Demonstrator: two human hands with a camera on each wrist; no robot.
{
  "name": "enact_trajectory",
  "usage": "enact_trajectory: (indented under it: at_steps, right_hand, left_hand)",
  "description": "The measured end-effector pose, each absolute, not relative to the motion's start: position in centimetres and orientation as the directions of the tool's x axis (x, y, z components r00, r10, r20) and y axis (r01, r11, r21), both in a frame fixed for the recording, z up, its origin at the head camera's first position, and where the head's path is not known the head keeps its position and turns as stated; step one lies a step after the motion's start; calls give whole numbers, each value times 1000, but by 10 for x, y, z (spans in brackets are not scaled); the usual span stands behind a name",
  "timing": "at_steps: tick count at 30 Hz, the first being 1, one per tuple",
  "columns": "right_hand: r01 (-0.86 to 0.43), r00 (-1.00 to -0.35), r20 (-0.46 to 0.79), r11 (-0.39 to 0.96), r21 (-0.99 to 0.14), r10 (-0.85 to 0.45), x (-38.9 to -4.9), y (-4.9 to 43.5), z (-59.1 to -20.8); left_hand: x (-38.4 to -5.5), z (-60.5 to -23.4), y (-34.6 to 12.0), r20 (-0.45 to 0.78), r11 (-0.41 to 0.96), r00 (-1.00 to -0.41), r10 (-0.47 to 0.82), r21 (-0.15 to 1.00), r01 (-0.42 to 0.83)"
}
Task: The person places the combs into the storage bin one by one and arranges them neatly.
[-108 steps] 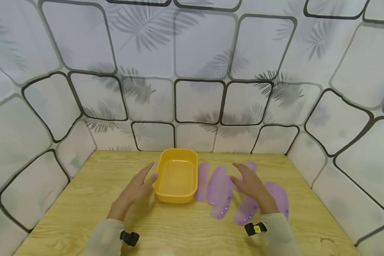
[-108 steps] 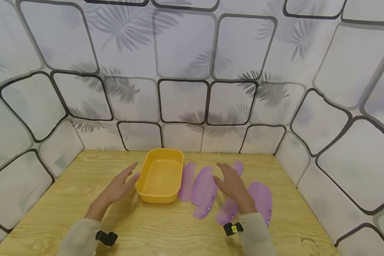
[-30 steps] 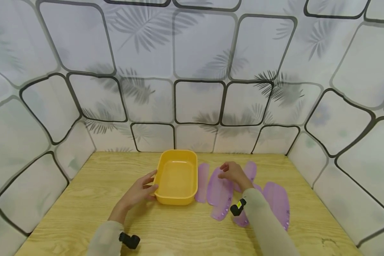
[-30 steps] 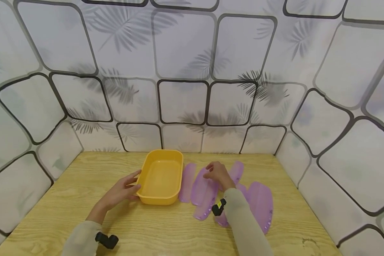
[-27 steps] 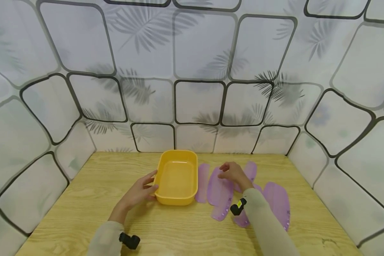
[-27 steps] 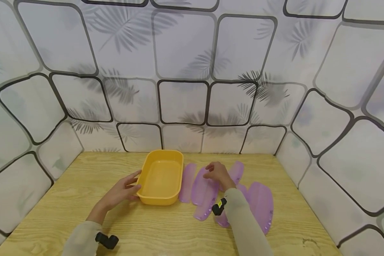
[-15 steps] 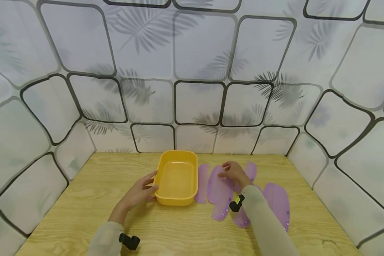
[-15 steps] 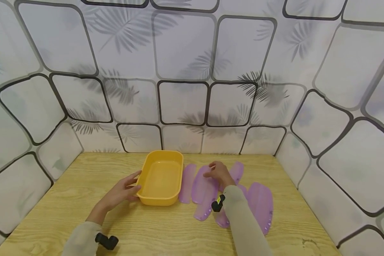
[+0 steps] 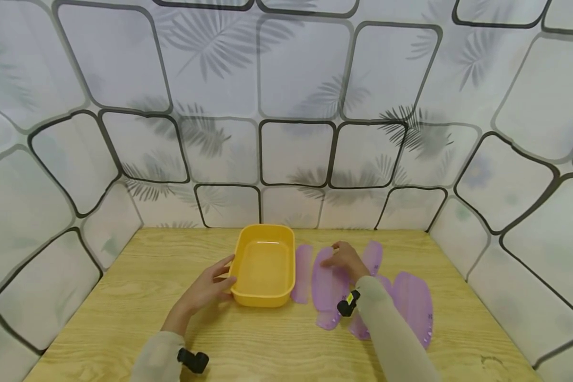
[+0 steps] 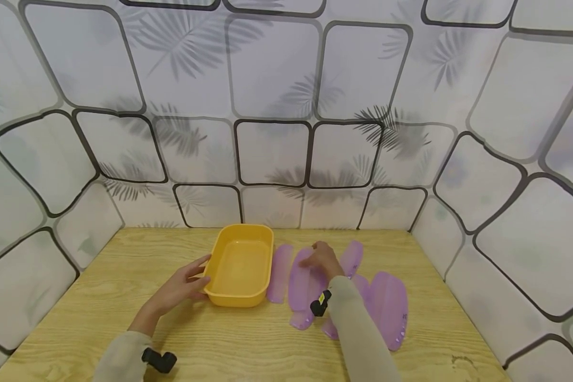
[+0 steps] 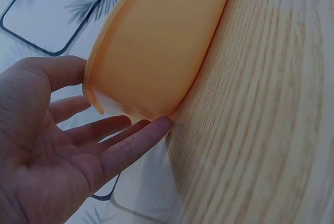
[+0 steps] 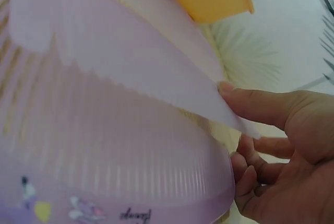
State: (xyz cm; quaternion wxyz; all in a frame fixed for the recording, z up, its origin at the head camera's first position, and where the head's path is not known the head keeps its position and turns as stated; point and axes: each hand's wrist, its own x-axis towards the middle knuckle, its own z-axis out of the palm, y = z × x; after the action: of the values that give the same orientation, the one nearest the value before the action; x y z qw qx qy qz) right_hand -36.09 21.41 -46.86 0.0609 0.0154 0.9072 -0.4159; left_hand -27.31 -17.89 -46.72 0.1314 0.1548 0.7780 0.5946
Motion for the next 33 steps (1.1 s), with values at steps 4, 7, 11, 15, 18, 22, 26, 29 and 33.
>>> enact_trajectory:
  at_steps: [4, 7, 11, 15, 18, 22, 26, 29, 33]
  right_hand:
    - [99, -989, -140, 484, -870, -50, -362, 222, -471]
    - [102, -989, -138, 418, -903, -57, -363, 225, -471]
    - [110, -992, -125, 418, -902, -8, -365, 227, -467]
    - [147, -989, -139, 403, -903, 49, -366, 232, -461]
    - [162, -987, -156, 343, -925, 45, -366, 237, -459]
    - [153, -987, -159, 275, -949, 0, -364, 243, -454]
    - [143, -986, -160, 230, -963, -56, -363, 250, -450]
    - [120, -986, -142, 217, -969, -90, -362, 255, -447]
    - [85, -986, -113, 212, -974, -125, -358, 259, -441]
  left_hand:
    - [-274, -468, -180, -17, 234, -916, 401, 969, 85]
    - [-275, -468, -180, -17, 233, -917, 399, 969, 84]
    - [-275, -469, -180, -18, 236, -918, 396, 968, 83]
    - [-274, -468, -179, -21, 238, -919, 394, 968, 80]
    - [-274, -467, -179, -25, 241, -920, 392, 967, 77]
    - [-274, -468, -180, -23, 243, -921, 389, 967, 78]
    - [-275, -470, -181, -18, 239, -919, 393, 968, 83]
    - [-275, -470, -181, -16, 235, -917, 399, 968, 85]
    - [-275, -470, -182, -13, 232, -915, 403, 969, 88]
